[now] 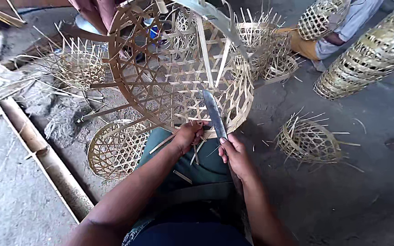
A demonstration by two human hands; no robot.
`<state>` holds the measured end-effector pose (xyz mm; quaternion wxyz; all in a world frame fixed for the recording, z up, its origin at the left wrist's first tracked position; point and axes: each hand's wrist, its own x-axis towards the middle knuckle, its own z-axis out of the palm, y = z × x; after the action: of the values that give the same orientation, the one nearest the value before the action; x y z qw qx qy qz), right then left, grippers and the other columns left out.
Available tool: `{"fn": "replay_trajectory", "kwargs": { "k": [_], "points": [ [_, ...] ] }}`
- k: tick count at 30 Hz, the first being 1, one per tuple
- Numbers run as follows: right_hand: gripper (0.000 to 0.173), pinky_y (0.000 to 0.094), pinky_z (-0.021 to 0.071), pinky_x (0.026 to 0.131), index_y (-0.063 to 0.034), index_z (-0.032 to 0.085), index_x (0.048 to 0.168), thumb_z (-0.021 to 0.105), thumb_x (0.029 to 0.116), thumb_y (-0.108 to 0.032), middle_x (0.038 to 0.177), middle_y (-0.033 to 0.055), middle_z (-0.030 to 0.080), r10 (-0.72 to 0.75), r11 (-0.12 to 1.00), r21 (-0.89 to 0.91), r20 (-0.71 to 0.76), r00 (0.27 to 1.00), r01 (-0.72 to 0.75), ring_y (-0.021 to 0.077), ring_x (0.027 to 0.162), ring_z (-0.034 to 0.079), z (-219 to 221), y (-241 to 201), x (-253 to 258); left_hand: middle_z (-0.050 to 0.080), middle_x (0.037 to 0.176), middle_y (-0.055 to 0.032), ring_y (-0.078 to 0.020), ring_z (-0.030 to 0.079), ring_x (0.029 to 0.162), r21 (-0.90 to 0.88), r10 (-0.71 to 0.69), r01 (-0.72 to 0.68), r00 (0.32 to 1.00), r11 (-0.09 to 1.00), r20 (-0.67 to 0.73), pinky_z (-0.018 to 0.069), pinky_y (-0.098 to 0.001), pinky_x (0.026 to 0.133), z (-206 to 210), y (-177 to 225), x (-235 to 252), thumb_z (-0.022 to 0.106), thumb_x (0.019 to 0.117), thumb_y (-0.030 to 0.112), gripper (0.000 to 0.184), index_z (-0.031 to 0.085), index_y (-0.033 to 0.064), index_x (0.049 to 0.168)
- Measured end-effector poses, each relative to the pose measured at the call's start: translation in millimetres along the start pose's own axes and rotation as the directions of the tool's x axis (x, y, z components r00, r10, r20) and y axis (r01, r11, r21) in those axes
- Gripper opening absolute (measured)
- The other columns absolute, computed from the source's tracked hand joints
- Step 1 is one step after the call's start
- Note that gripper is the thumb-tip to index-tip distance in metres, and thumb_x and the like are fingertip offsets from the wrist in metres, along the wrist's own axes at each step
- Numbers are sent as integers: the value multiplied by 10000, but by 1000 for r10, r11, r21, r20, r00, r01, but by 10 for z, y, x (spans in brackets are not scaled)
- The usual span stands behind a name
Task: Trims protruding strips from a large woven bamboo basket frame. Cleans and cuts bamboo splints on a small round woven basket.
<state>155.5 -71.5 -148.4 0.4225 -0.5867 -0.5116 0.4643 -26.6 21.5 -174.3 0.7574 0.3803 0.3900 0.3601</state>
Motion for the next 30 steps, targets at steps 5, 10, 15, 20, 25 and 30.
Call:
{"fn": "replay_trajectory", "kwargs": {
  "k": [5, 10, 15, 20, 25, 30],
  "points": [
    [234, 216, 481, 482, -23, 620, 1095, 456, 1094, -190, 658, -19, 583, -16, 1000, -17, -146, 989, 14, 66, 511, 542, -121, -56, -139, 390, 585, 59, -32, 333, 436, 212, 25, -50, 993, 976, 118, 305, -179, 422, -44, 276, -254, 459, 1086, 157, 258, 654, 77, 1236],
    [259, 210, 494, 527, -69, 626, 1052, 445, 1100, -249, 680, -44, 590, -32, 960, -279, -220, 975, -32, 37, 550, 556, -388, -226, -402, 717, 824, -19, -35, 483, 505, 774, -253, -16, 941, 633, 226, 412, -230, 505, 147, 309, -381, 427, 1102, 208, 320, 685, 70, 1230],
    [300, 229, 500, 552, -76, 647, 1094, 437, 1101, -289, 699, -39, 601, -69, 924, -381, -244, 967, -30, 51, 575, 572, -349, -196, -489, 741, 1037, -24, 19, 492, 514, 425, -285, 117, 891, 897, 355, 404, -153, 479, 361, 69, -237, 393, 1107, 183, 313, 635, 35, 1240],
    [394, 247, 521, 551, -37, 574, 1369, 479, 1081, -288, 740, -21, 616, 2, 976, -217, -114, 994, -27, 75, 587, 582, -381, 115, -506, 565, 685, 73, 43, 390, 434, 138, -278, 244, 889, 960, 364, 347, -105, 411, 282, -97, -17, 427, 1108, 246, 294, 644, 79, 1002],
    [425, 283, 504, 610, -45, 557, 1400, 376, 1109, -297, 730, -5, 555, 39, 941, -330, -102, 994, -71, 87, 607, 542, -221, 381, -460, 582, 701, 57, 40, 404, 450, 127, -261, 230, 894, 965, 365, 348, -107, 422, 264, -143, 2, 439, 1086, 154, 231, 632, 80, 983],
    [422, 437, 552, 816, 27, 531, 1351, 381, 1112, -288, 896, 143, 657, 56, 847, -522, -104, 993, -102, 249, 828, 668, -76, 200, -269, 565, 692, 59, 35, 393, 443, 219, -243, 173, 903, 960, 354, 333, -112, 410, 247, -168, 23, 451, 1084, 143, 213, 620, 85, 968]
  ]
}}
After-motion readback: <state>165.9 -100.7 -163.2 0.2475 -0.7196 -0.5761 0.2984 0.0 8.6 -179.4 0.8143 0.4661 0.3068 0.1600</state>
